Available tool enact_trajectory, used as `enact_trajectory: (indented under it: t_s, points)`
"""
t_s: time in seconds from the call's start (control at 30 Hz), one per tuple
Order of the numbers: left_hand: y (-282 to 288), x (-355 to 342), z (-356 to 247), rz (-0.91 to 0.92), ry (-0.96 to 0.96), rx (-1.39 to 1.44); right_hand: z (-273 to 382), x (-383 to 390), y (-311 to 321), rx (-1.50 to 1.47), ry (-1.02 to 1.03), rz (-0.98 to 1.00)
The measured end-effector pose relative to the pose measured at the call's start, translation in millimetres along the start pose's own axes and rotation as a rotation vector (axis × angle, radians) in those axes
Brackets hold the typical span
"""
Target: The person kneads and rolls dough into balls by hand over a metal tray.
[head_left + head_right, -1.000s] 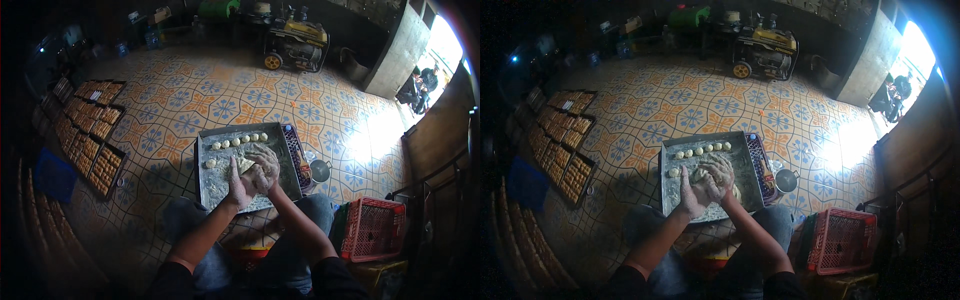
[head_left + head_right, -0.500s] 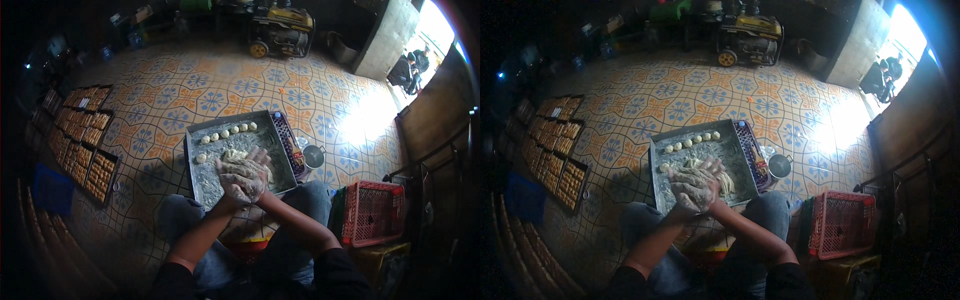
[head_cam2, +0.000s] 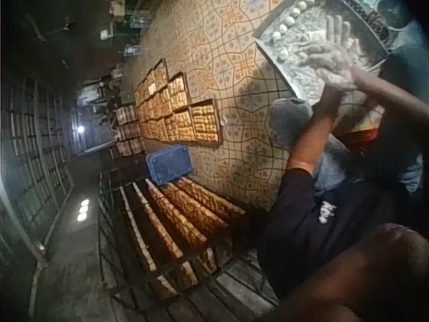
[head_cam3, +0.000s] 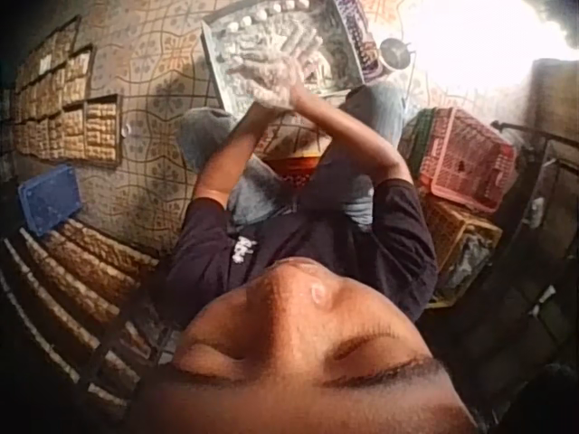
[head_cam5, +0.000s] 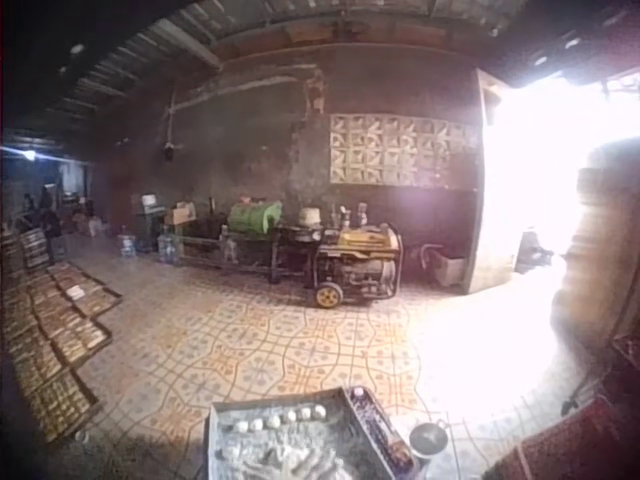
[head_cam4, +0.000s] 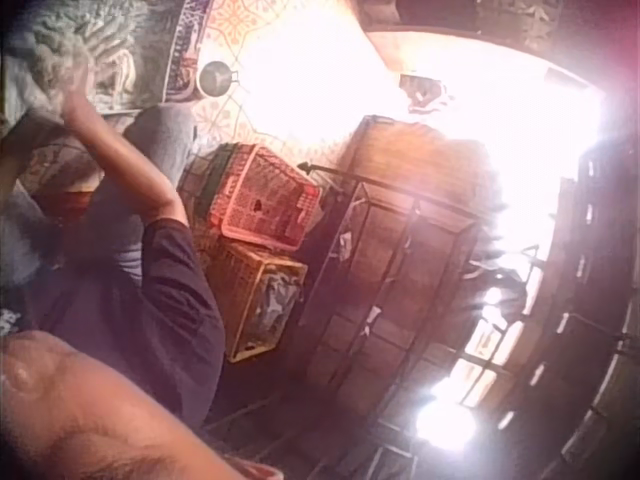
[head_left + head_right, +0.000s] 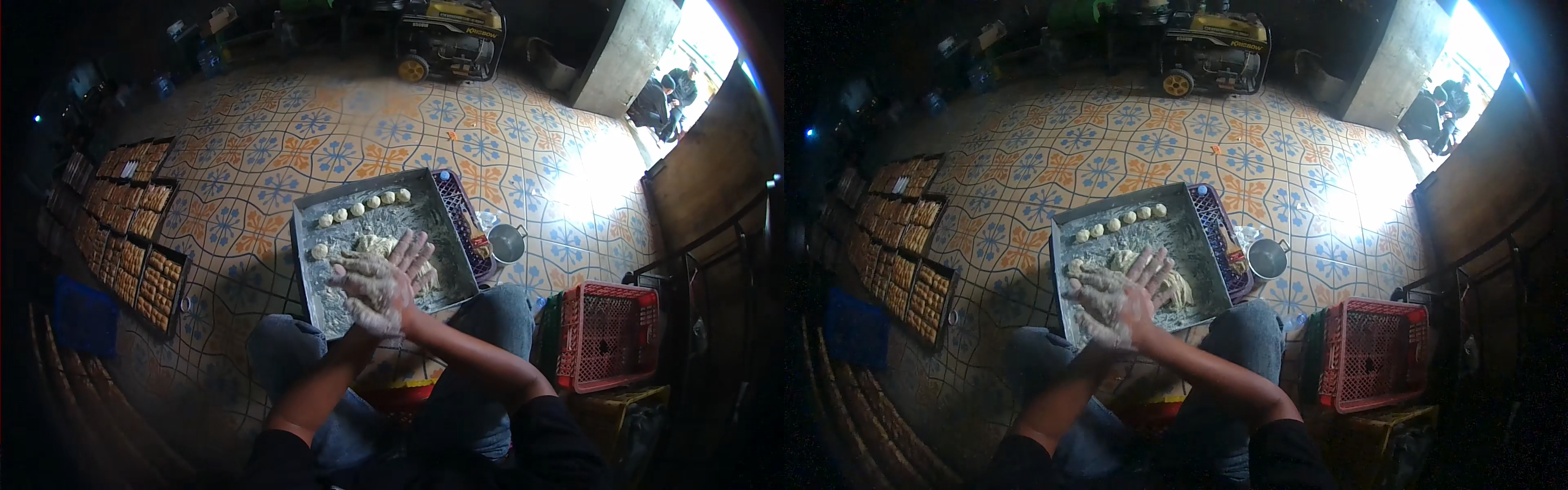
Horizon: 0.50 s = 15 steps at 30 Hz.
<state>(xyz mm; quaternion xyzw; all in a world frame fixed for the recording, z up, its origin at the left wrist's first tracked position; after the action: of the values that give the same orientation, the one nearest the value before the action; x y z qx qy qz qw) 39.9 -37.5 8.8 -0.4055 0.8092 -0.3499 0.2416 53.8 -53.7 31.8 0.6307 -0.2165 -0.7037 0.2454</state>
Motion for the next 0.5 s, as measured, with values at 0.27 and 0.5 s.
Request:
enact_trajectory:
  t_s: [0.27, 0.5]
  points:
    - [-5, 2, -20, -0.037, -0.073, 0.487, -49, 3, -41, -0.701, -0.568, 0.841]
    - [-9, 24, 0, -0.372, -0.069, 0.419, -58, -29, -33, -1.101, 0.226, 0.54]
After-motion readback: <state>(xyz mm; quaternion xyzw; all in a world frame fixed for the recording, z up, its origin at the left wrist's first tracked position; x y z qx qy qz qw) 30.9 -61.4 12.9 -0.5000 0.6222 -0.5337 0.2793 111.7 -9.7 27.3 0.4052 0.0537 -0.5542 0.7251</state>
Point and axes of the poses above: each hand's wrist, its own x-axis away from the middle knuckle, its own y-axis out of the back of the hand, z = x × y, the point moved 2 cm from there along -x, towards the middle knuckle, and after that the axes turned 1 degree about -x, right-handed, at the moved point
